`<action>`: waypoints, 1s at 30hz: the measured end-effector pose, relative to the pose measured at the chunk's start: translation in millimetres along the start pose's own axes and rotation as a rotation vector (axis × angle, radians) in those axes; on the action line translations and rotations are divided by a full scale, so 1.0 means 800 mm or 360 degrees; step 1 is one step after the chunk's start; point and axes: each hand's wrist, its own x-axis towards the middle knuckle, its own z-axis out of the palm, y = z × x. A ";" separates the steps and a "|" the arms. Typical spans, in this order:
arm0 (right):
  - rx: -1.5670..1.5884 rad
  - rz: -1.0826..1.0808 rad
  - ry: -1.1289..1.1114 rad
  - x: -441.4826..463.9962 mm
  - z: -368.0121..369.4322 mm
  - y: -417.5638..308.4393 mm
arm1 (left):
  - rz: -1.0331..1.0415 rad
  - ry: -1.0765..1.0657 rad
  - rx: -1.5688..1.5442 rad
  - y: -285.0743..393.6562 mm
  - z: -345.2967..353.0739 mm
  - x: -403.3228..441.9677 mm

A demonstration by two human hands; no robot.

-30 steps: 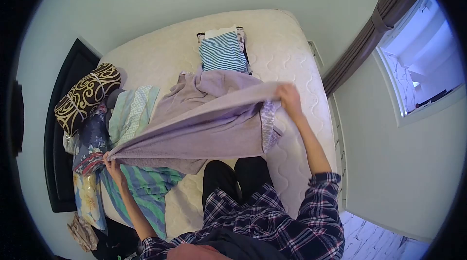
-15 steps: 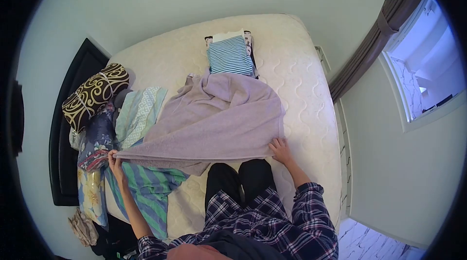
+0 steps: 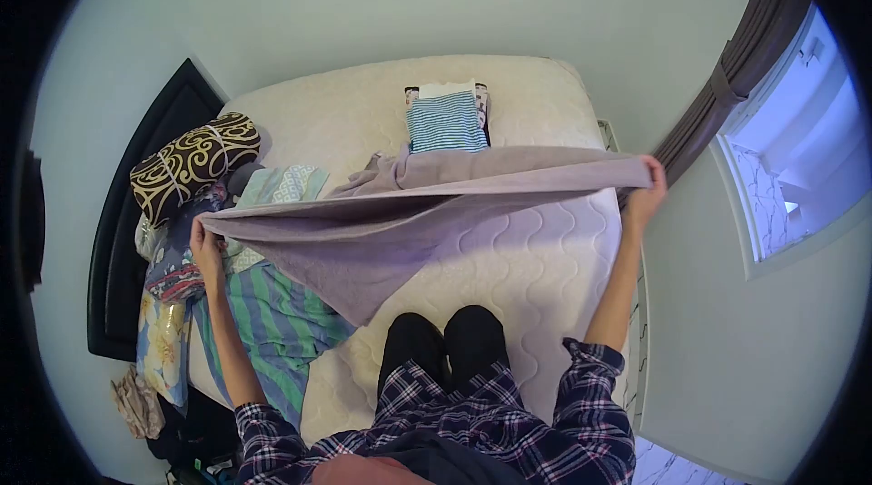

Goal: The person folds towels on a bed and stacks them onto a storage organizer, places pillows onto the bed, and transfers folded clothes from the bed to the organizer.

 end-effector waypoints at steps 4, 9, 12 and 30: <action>0.0165 -0.0284 0.0105 0.034 -0.039 -0.115 | 0.0288 0.0388 -0.0394 0.036 -0.023 0.003; -0.0036 -0.0542 0.0190 0.063 -0.051 -0.227 | 0.0673 0.0448 -0.0592 0.143 -0.042 0.003; -0.0109 -0.0433 -0.0111 0.081 -0.052 -0.220 | 0.0911 0.0018 0.0114 0.113 -0.072 0.022; -0.0804 -0.1133 0.0606 0.258 0.024 -0.261 | 0.1233 0.0845 0.1161 0.288 -0.017 0.245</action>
